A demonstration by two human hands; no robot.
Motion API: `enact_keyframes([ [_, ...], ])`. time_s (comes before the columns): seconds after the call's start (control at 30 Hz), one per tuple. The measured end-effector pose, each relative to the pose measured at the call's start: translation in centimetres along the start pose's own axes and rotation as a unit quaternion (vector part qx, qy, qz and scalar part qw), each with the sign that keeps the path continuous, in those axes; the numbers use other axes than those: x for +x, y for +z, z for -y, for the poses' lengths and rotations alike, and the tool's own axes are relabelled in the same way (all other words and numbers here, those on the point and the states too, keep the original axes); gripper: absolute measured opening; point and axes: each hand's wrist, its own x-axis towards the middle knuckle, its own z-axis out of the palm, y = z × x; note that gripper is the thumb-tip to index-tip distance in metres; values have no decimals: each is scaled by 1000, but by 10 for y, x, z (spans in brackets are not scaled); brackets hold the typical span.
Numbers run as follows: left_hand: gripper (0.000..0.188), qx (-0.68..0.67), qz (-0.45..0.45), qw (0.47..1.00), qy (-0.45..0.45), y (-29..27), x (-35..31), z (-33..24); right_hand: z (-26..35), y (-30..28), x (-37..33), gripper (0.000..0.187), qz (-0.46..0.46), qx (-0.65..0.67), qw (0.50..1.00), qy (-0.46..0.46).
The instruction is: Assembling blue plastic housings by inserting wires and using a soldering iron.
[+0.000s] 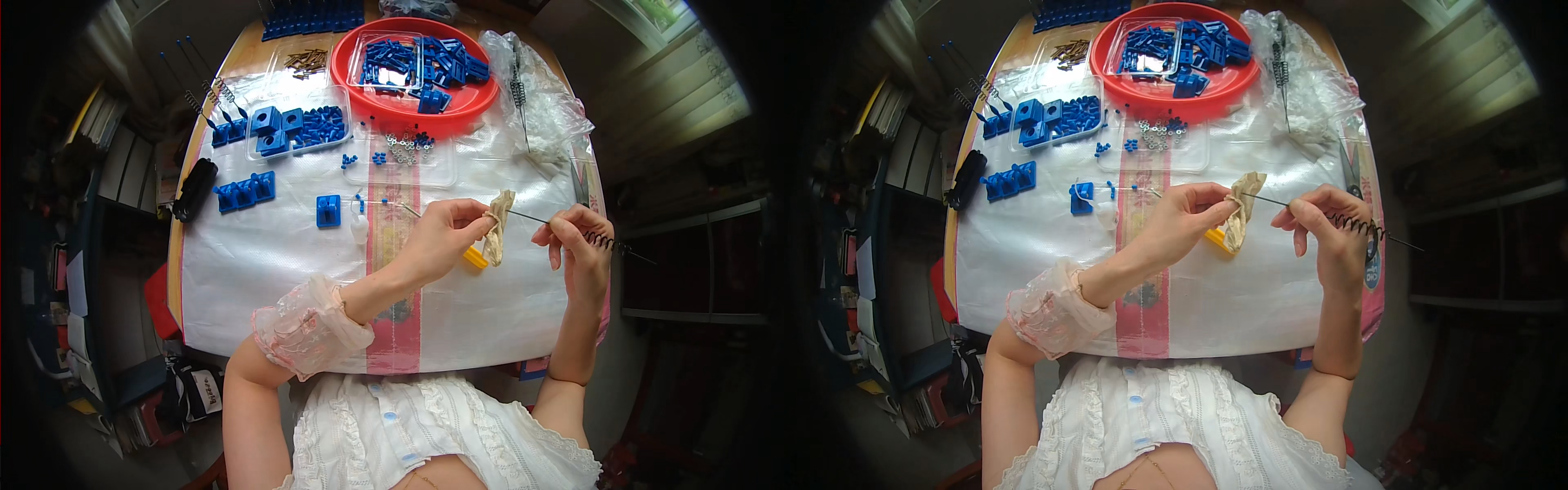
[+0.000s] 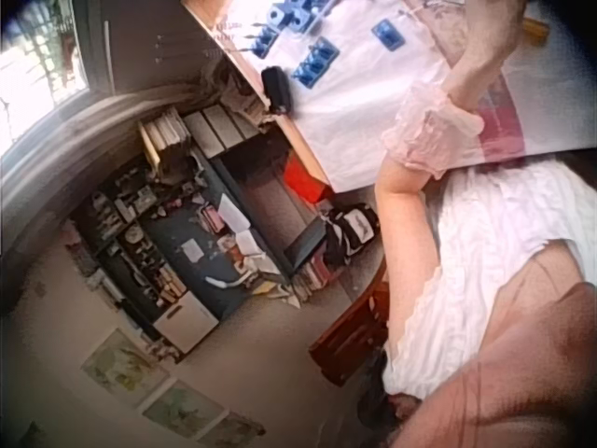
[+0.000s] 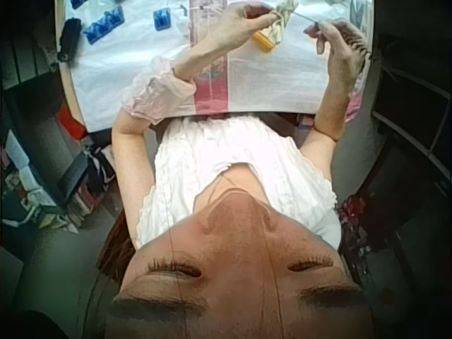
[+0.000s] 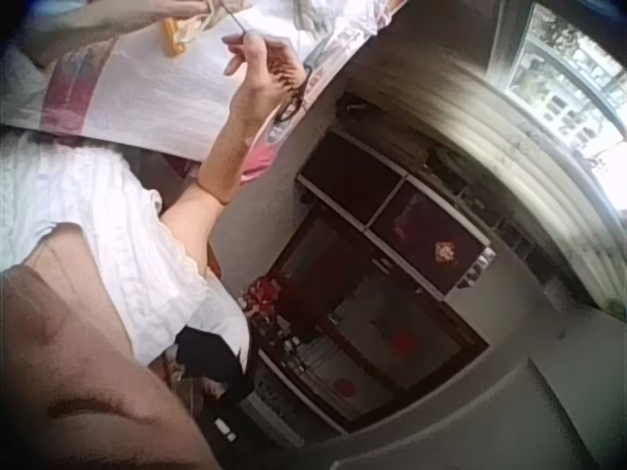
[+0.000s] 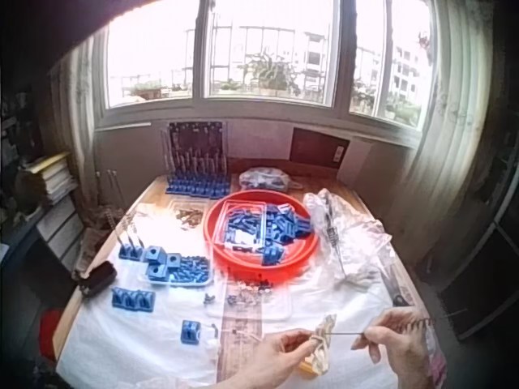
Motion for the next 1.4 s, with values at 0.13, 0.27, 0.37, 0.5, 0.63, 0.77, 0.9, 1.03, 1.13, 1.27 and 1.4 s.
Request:
enact_keyframes([
  [0.13,23,158,-4,982,98,16,10,4,0,4,0,12,-27,-25,999,-22],
  [0.27,13,414,-53,868,269,44,23,-1,0,2,0,12,-76,-30,994,-78],
  [0.37,8,642,-90,645,406,56,27,-10,2,-3,-1,9,-117,-3,985,-123],
  [0.5,12,670,-15,635,384,66,36,18,3,-6,-1,9,-131,-13,981,-145],
  [0.63,23,656,-27,667,352,69,30,32,2,1,-3,7,-108,-60,984,-125],
  [0.77,31,618,-13,689,378,50,-16,8,1,3,-3,7,-101,-111,981,-124],
  [0.9,32,542,27,781,309,1,-95,-25,0,2,-2,6,-83,-117,983,-117],
  [1.03,27,444,-80,848,278,-45,-138,-40,9,15,-10,5,-21,-145,988,-52],
  [1.13,21,402,-120,857,299,-43,-150,-45,19,29,-22,7,169,-253,951,-52],
  [1.27,36,361,-59,891,268,-26,-148,-44,19,62,-27,7,285,-252,925,1],
  [1.4,45,290,-16,930,225,-10,-139,-44,27,82,-27,11,309,-293,904,30],
])
